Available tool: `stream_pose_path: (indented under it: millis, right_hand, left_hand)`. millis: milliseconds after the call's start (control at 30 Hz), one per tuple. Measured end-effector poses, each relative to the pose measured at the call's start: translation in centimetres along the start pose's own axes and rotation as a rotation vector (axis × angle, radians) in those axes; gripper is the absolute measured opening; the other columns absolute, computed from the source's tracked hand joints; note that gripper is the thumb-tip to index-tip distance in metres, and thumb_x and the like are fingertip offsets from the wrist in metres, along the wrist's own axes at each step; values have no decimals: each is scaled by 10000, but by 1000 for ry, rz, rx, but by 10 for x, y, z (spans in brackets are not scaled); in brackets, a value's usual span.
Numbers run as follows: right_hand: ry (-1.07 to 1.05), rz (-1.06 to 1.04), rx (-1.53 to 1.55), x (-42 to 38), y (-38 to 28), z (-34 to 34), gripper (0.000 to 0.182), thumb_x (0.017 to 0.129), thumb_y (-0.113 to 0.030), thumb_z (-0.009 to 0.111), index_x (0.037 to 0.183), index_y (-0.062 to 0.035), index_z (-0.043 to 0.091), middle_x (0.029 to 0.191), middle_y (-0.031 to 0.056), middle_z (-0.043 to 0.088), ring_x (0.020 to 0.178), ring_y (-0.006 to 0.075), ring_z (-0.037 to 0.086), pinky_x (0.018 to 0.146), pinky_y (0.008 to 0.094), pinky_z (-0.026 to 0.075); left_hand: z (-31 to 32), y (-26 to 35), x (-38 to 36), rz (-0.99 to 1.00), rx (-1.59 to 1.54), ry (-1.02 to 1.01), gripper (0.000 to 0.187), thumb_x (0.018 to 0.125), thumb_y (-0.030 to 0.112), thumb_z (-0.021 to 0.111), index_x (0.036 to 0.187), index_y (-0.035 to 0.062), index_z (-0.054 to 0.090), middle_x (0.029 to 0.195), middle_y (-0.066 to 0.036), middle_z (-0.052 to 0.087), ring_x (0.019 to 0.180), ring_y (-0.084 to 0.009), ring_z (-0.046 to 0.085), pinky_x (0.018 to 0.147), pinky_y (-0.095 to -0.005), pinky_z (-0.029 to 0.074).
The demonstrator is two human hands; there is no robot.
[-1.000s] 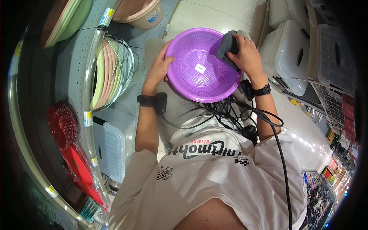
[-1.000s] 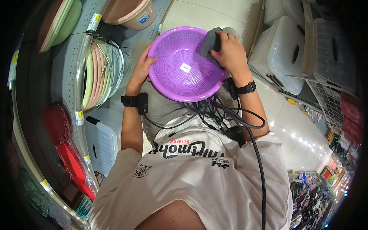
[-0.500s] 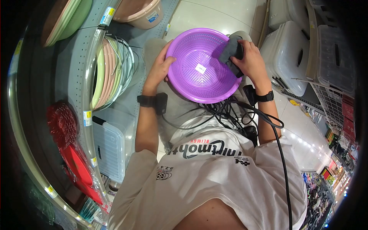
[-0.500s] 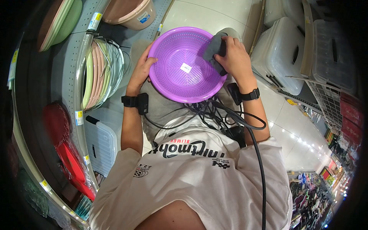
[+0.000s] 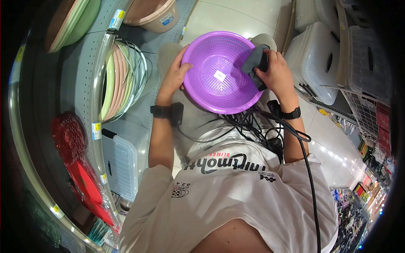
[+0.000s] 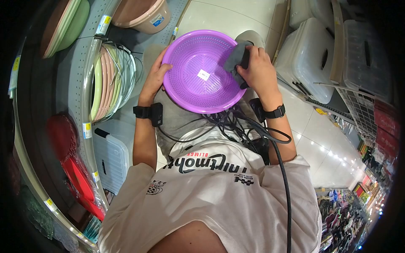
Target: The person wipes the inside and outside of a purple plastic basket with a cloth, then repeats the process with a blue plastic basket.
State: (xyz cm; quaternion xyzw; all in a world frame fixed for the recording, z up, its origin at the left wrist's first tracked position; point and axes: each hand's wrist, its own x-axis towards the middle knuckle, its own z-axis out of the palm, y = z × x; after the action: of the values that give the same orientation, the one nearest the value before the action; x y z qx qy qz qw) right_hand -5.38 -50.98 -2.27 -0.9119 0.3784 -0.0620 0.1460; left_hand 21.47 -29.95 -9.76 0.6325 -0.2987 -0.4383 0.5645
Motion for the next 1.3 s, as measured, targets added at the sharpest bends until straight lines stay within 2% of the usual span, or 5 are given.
stream_pose_path:
  millis: [433,700,1133,1200,1300]
  right_hand:
    - [17,-11,-12,-9,-1,-1,617,770,-236,871,1276,-38,579,1144,179,632,1073,381,658,905,458,566]
    - [51,-67,36,3,6,7,611,777,-234,857,1292,-33,597,1146,182,648,1083,396,651,938,467,550]
    - [91,-273,50,67,1,27,574,784,-189,824,1311,-74,629,1147,146,691,1109,365,643,966,450,539]
    - [-5,-271,53,79,-3,28,597,797,-174,820,1354,-97,618,1206,125,700,1148,353,636,1005,437,524]
    - [-21,-338,88,94,-7,32,615,797,-177,822,1375,-118,620,1235,106,706,1156,337,634,1013,435,533]
  left_hand:
    - [0,1,-1,-9,-6,7,672,959,107,561,1617,119,421,1038,-77,695,488,-58,520,363,-231,382]
    - [3,24,-8,-106,7,8,735,923,95,565,1637,160,405,874,-45,684,459,-67,504,368,-237,390]
    - [1,31,-8,-130,36,-3,767,879,82,576,1628,162,429,888,-45,686,480,-70,515,379,-235,389]
    - [1,30,-8,-140,29,-8,775,876,73,577,1632,156,424,881,-44,684,474,-68,509,380,-234,390]
    - [1,31,-7,-143,21,-8,781,875,66,576,1635,153,418,857,-38,676,464,-66,497,380,-235,386]
